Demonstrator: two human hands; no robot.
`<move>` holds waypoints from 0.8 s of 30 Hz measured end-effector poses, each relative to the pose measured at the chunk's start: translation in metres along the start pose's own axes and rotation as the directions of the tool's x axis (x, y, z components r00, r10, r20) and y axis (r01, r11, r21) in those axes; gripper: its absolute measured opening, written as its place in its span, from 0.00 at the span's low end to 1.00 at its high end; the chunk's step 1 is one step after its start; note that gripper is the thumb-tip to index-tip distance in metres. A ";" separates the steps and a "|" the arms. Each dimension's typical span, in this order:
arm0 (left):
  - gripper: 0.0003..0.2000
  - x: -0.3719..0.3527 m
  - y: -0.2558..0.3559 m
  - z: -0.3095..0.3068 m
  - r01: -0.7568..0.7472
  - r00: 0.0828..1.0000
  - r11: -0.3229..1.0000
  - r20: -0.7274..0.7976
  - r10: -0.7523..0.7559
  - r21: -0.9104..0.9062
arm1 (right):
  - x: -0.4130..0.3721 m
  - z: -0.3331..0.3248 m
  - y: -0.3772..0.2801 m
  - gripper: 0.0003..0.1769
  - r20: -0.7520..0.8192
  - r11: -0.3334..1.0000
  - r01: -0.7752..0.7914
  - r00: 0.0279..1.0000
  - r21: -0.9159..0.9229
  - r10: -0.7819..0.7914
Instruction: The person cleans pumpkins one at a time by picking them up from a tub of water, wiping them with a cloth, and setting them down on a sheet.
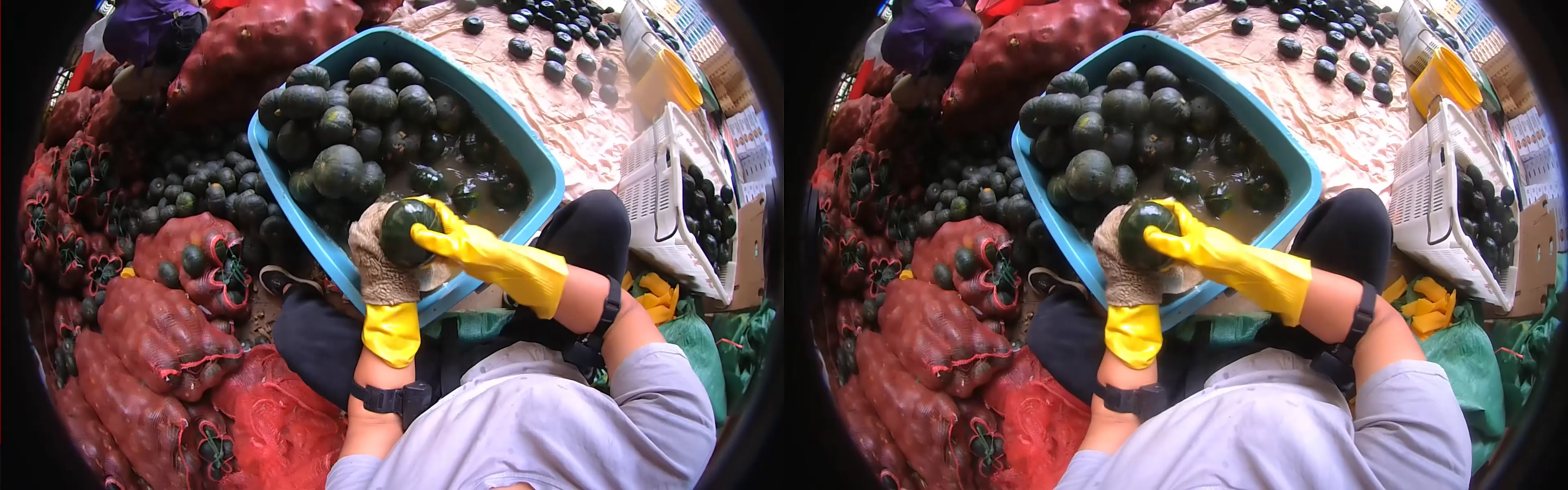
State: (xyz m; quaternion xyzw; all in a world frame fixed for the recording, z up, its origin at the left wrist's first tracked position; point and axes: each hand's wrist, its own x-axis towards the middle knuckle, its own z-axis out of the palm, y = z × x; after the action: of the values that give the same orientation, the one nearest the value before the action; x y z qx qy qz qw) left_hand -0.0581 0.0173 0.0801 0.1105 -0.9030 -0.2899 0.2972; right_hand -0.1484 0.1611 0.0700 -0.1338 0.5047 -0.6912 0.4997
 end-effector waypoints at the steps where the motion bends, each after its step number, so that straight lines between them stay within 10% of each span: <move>1: 0.08 -0.014 -0.013 0.023 0.078 0.992 0.991 -0.110 -0.066 0.110 | 0.019 -0.025 0.057 0.44 0.089 0.725 0.347 0.925 -0.595 -0.369; 3: 0.14 -0.020 -0.002 0.037 0.186 0.941 0.978 -0.271 -0.204 -0.092 | 0.012 -0.001 0.014 0.42 -0.204 0.956 -0.091 0.978 -0.277 0.034; 6: 0.17 -0.013 0.012 0.024 0.186 0.980 0.981 -0.074 -0.182 0.054 | 0.031 -0.022 0.006 0.49 0.308 0.316 0.464 0.846 -0.828 -0.436; 10: 0.21 0.007 0.047 -0.013 -0.149 0.953 0.964 0.293 0.081 0.219 | -0.011 -0.013 -0.023 0.43 0.272 0.546 0.392 0.918 -0.741 -0.289; 13: 0.26 -0.009 0.020 0.010 -0.251 0.964 0.848 0.194 0.179 0.466 | -0.033 -0.029 -0.048 0.38 0.135 0.893 0.072 0.991 -0.445 -0.012; 16: 0.13 -0.003 0.041 -0.008 -0.438 0.871 0.812 0.407 0.276 0.387 | -0.055 -0.079 -0.070 0.35 -0.133 0.940 0.323 0.932 -0.113 -0.336; 17: 0.13 -0.012 0.023 -0.001 -0.111 0.890 0.991 0.451 0.066 0.074 | -0.084 -0.084 -0.106 0.31 -0.327 0.939 0.315 0.910 0.142 -0.256; 19: 0.12 -0.033 -0.014 0.011 0.597 0.802 0.449 0.476 -0.361 -0.665 | -0.101 -0.142 -0.141 0.29 -0.505 0.795 0.578 0.750 0.186 -0.427; 21: 0.13 -0.026 -0.001 0.002 0.408 0.567 -0.702 0.765 -0.306 -0.583 | -0.103 -0.186 -0.156 0.26 -0.574 0.640 0.753 0.595 0.153 -0.563; 24: 0.14 -0.031 -0.002 0.008 0.336 0.606 -0.738 0.734 -0.308 -0.586 | -0.079 -0.200 -0.150 0.23 -0.586 0.565 0.820 0.504 0.094 -0.634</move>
State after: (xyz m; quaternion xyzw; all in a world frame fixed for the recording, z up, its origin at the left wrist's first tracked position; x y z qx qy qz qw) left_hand -0.0382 0.0314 0.0591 0.1949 -0.0428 -0.9779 0.0618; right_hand -0.3325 0.3375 0.1286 -0.0633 0.3699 -0.9266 0.0241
